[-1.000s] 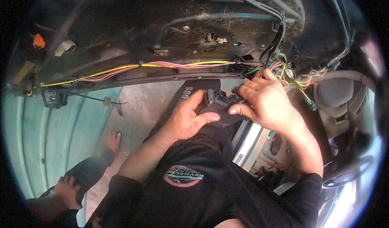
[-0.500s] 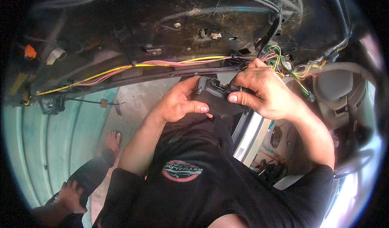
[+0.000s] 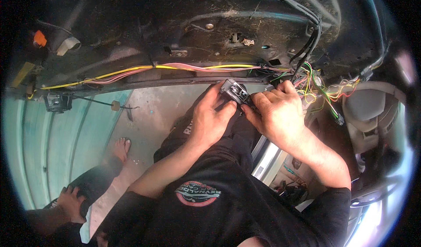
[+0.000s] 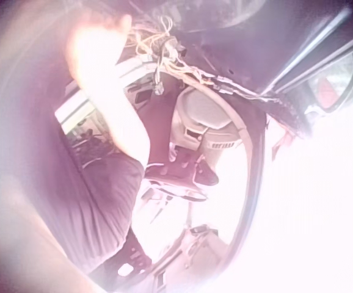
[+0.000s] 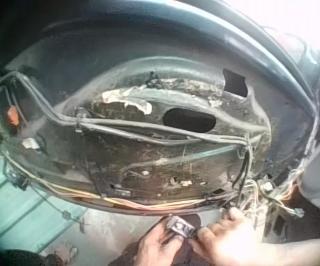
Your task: The person works on a car's electrical system, specifically focusing on a black control module and a bundle of multicolored wires. They use a green-handled tool to manipulate pins and connectors within the module, repeatedly inserting and removing wires to establish connections.
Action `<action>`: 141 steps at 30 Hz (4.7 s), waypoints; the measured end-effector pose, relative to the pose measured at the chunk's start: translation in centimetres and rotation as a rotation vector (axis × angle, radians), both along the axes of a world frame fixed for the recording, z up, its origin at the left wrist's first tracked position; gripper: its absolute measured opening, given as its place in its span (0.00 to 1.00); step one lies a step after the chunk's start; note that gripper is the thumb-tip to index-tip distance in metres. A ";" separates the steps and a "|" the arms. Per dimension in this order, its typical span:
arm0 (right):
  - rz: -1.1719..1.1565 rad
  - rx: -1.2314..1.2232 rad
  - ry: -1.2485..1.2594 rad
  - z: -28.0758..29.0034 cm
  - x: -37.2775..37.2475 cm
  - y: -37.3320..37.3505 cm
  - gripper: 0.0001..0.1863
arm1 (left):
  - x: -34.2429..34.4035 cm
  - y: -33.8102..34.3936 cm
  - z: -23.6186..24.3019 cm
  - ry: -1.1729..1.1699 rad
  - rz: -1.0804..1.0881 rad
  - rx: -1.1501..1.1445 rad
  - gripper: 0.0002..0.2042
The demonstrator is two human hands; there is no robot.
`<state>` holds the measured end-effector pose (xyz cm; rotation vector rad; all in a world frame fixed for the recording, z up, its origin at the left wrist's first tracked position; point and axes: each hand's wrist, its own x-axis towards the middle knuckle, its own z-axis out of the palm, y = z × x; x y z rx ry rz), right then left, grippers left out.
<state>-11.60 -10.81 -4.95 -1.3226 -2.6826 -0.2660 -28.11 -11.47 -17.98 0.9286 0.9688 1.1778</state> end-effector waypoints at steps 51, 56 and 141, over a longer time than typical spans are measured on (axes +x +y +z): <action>0.113 -0.373 -0.114 2.7 1.9 4.8 0.16 | -3.4 3.0 3.8 1.207 0.014 1.365 0.24; 0.078 -0.268 -0.078 2.1 2.8 4.4 0.13 | -2.9 4.6 2.7 1.110 0.047 1.424 0.24; -2.101 0.281 0.722 -28.3 24.1 -28.4 0.16 | -0.2 0.3 2.9 1.204 -0.153 1.575 0.20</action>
